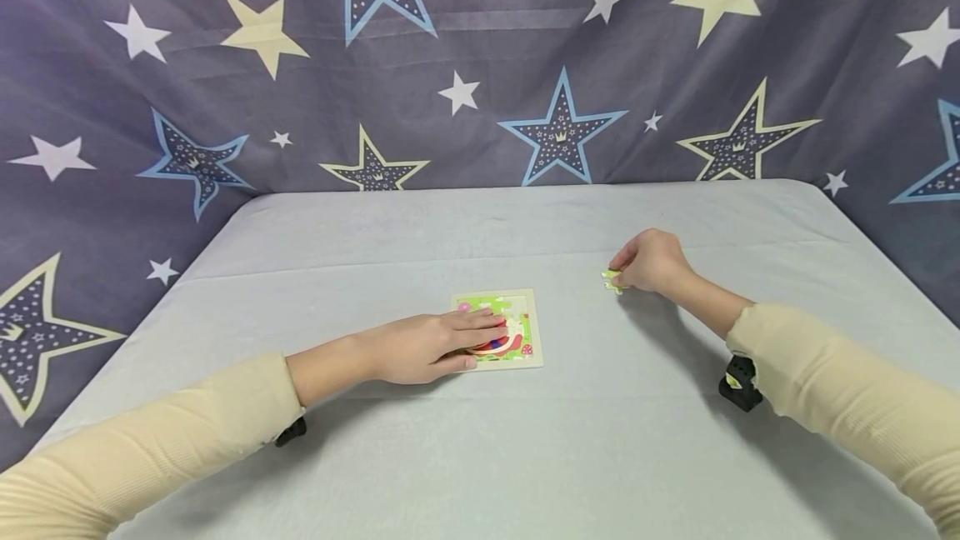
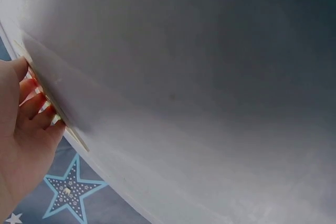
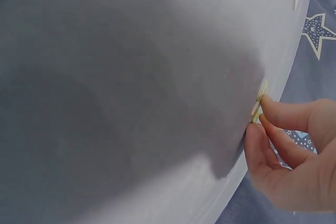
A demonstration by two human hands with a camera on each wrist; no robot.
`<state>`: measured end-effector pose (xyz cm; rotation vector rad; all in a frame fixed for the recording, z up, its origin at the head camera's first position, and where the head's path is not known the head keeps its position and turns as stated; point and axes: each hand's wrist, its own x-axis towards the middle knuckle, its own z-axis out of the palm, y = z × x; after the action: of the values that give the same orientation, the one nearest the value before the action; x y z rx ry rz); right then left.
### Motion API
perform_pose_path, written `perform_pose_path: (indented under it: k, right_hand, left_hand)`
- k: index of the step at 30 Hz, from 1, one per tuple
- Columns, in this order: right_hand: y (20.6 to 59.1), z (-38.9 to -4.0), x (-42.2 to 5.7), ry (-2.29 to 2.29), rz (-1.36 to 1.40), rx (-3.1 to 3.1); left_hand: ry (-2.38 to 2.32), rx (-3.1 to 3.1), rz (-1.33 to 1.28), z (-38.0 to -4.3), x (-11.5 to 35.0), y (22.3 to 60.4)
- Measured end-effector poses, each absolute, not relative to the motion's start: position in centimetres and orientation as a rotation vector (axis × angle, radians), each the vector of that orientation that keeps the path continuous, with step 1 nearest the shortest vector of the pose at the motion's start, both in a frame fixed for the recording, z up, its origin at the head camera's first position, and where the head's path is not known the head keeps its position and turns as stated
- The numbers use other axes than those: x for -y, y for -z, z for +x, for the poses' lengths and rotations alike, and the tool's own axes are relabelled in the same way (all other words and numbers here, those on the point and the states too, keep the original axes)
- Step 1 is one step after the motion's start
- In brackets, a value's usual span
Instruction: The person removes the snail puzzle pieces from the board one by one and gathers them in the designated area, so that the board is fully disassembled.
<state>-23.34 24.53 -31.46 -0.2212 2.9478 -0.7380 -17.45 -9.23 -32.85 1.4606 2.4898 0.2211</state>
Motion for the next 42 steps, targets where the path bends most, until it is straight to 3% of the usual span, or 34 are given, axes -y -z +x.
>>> perform_pose_path:
  k: [11, 18, 30, 42]
  right_hand:
    - [30.9, -23.6, -23.7, 0.789, -0.21, -2.919]
    - [30.2, -23.1, -20.0, 0.991, -0.151, -2.763]
    - [31.2, -21.4, -14.0, 0.937, -0.48, -2.663]
    - [32.0, -20.4, -12.4, 0.887, -0.702, -2.784]
  left_hand:
    - [-0.213, -2.491, 1.452, -17.4, 9.3, 33.1]
    - [-0.215, -2.491, 1.461, -17.5, 9.3, 33.0]
    - [-0.222, -2.487, 1.467, -17.4, 9.1, 32.7]
    - [-0.214, -2.488, 1.41, -17.4, 9.2, 32.6]
